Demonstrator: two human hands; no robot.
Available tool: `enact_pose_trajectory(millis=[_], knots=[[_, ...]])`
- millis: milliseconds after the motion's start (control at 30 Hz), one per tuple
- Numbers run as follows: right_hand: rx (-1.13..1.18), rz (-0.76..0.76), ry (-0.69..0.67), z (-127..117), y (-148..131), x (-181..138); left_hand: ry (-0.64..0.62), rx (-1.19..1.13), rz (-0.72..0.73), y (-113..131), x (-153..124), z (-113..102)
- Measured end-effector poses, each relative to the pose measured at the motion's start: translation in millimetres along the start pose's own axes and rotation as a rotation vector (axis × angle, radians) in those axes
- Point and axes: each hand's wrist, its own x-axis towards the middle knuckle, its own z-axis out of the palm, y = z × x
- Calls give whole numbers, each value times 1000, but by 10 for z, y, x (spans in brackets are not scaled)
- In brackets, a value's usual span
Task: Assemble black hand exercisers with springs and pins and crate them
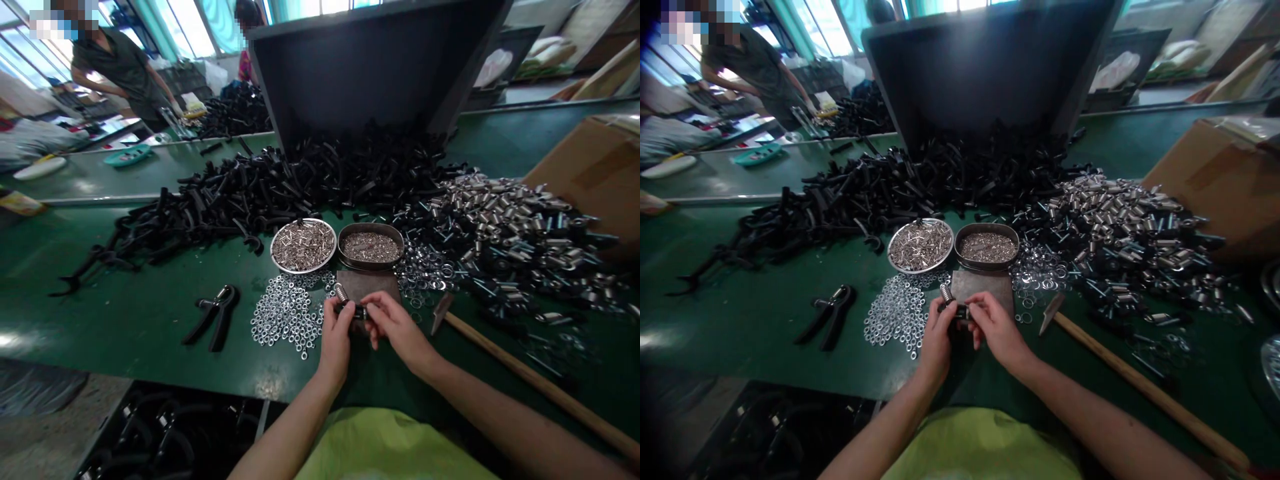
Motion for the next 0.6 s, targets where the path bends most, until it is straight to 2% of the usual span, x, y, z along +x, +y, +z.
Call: enact_pose_trajectory(millis=[67,100,133,200,267,300,400,433,533,600], knots=[[295,187,23,61,49,29,124,137,104,-17,-10,-12],[362,241,24,74,71,47,174,209,149,-30,-8,-26],[362,277,7,70,88,74,193,274,173,-42,1,-47],[187,305,-97,16,100,171,159,377,157,-61,39,-101],[-118,213,-166,-75,69,358,104,479,120,-67,91,-159],[-300,100,-148,-118,37,491,77,548,113,-65,116,-182],[-777,-300,59,-169,-101,1007,-19,816,213,-59,161,-215],[-865,-369,113,-153,-146,1196,-65,919,278,-59,165,-213],[-963,-405,188,-40,-222,1705,-188,1195,455,-64,152,-193],[-1002,-398,216,41,-216,1935,-221,1300,496,-71,136,-184]])
